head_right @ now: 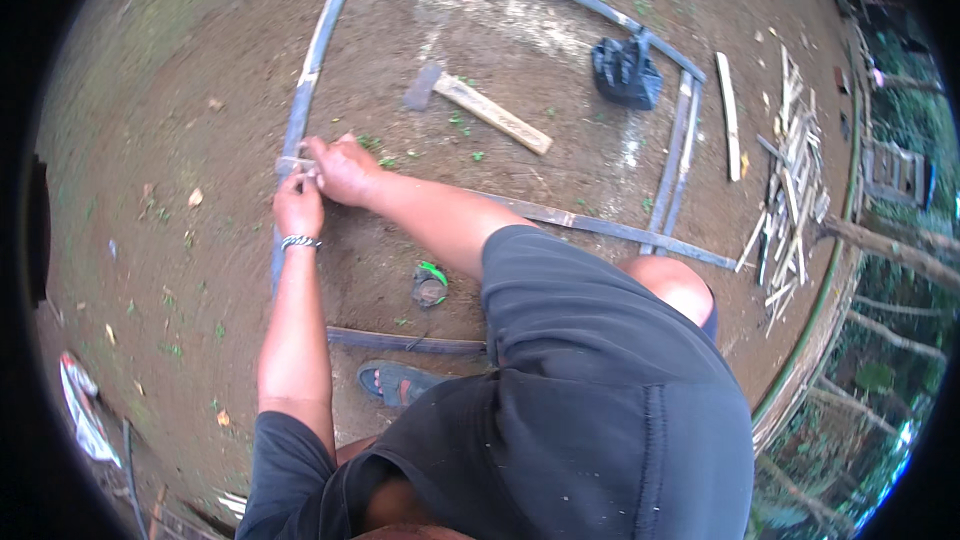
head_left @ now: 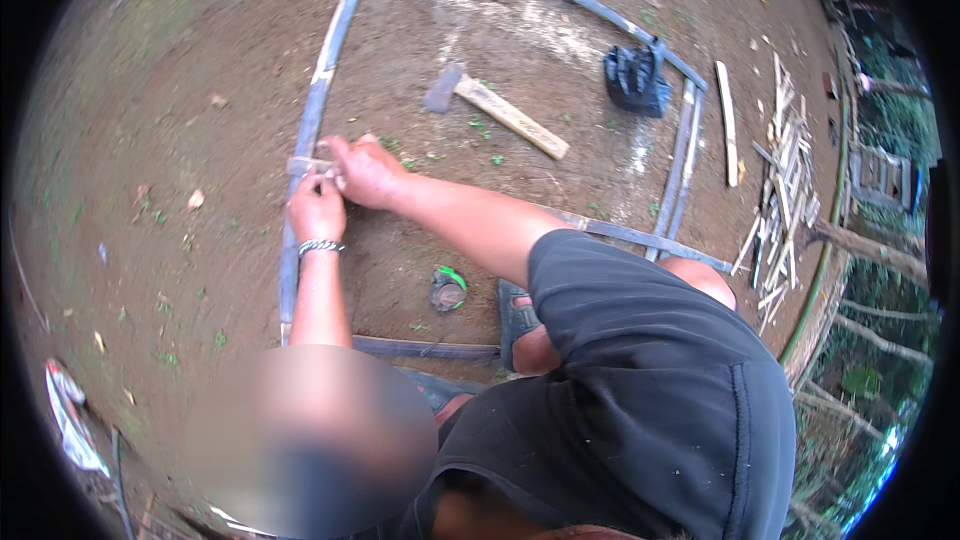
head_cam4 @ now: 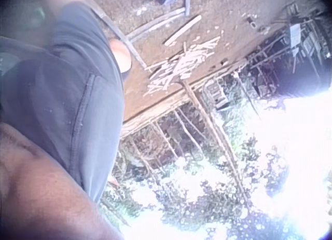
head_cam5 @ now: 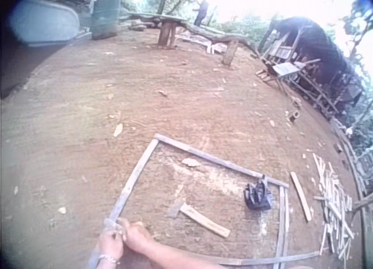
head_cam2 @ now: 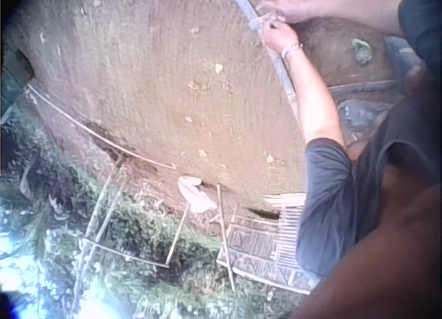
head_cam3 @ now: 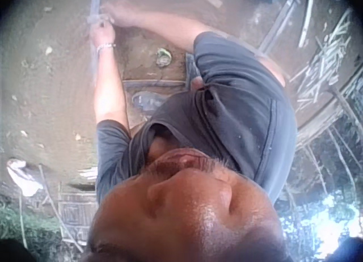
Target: The person assembles a rectangular bamboo frame on the ground. They measure the bamboo strips with a tape measure, position them into a grid, and secure the joints using a small axe to drive wooden pegs into the intersections.
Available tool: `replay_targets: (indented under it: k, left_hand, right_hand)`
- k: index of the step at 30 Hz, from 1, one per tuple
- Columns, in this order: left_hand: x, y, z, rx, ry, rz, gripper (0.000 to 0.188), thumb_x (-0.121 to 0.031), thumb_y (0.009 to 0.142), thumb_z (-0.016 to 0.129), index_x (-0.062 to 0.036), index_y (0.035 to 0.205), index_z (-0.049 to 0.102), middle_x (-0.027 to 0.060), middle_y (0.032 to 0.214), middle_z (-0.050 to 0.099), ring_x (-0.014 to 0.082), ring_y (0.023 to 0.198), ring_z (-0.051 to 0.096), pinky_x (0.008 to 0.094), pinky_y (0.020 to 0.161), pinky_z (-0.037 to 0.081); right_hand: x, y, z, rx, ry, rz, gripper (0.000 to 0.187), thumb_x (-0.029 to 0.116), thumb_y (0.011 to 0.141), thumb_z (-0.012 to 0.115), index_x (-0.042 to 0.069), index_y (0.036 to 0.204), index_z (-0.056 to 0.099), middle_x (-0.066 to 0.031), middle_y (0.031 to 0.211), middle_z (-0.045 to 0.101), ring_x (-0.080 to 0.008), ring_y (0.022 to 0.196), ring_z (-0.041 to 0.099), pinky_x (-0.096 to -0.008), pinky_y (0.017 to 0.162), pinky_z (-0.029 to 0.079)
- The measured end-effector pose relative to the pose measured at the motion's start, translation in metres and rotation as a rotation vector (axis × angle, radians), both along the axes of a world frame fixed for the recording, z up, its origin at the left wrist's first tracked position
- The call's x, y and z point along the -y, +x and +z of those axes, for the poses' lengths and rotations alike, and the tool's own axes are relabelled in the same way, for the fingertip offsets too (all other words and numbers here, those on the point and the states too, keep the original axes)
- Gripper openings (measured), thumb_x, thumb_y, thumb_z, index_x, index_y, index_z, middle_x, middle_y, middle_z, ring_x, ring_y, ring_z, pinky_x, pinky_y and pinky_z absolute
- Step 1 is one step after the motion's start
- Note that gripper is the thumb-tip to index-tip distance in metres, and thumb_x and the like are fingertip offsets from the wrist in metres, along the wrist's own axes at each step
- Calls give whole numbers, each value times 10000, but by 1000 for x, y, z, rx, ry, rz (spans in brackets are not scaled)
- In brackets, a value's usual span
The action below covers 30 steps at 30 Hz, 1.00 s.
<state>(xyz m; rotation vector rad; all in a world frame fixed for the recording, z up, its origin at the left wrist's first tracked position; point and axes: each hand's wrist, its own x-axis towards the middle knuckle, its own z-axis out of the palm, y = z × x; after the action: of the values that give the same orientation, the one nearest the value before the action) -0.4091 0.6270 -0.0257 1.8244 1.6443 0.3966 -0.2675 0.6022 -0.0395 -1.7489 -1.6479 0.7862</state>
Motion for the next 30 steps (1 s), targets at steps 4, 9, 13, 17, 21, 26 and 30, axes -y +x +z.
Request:
replay_targets:
  k: [4, 9, 13, 17, 21, 26, 30]
  left_hand:
    - [-3, -6, -3, 5, -92, 36, 249, -224, 914, 670, -12, 999, 769, 187, 1269, 692, 388, 1134, 683, 430, 1009, 522]
    - [0, -1, -8, 26, -20, 98, 254, -246, 923, 664, -34, 1006, 778, 164, 1236, 712, 386, 1088, 697, 442, 987, 525]
    - [2, 0, -8, -15, -73, 157, 280, -294, 953, 632, -86, 1067, 781, 135, 1194, 740, 356, 1093, 699, 524, 1102, 422]
    - [11, 4, -4, -137, -30, 145, 334, -270, 988, 573, -106, 1234, 728, 141, 1226, 730, 336, 1148, 682, 533, 1188, 323]
    - [16, 10, -5, -104, 44, 180, 263, -271, 994, 567, -84, 1090, 726, 126, 1211, 739, 332, 1111, 693, 532, 1182, 326]
    - [18, 8, -14, -69, 119, 206, 245, -279, 993, 574, -69, 1022, 696, 110, 1156, 758, 331, 1047, 707, 520, 1173, 336]
    - [15, -7, -31, 150, 228, 287, 145, -164, 947, 688, -25, 974, 717, 152, 1104, 774, 254, 969, 750, 416, 911, 555]
  right_hand:
    - [-3, -6, 3, -6, 18, 24, 497, 162, 868, 694, 91, 1332, 530, -141, 808, 731, -376, 806, 719, -492, 860, 516]
    - [-4, -7, -3, 5, 116, 26, 492, 135, 882, 678, 85, 1347, 525, -136, 847, 740, -357, 833, 720, -480, 887, 501]
    - [-3, -8, -8, -40, 124, 18, 520, 127, 875, 712, 97, 1359, 523, -90, 815, 736, -327, 801, 723, -457, 880, 509]
    - [15, -5, 4, 13, 41, -37, 523, 169, 883, 715, 116, 1373, 541, -91, 974, 714, -299, 978, 683, -455, 953, 453]
    - [32, -2, 1, 389, -53, -123, 512, 266, 902, 708, 144, 1379, 565, -95, 1184, 622, -277, 1185, 565, -465, 1032, 375]
    - [31, -2, -16, 512, -133, -85, 442, 353, 955, 642, 176, 1357, 589, -72, 1214, 593, -267, 1205, 525, -463, 1033, 354]
    - [29, -2, -17, 481, -139, -28, 367, 341, 970, 628, 229, 1320, 618, -60, 1181, 595, -251, 1184, 531, -458, 1012, 362]
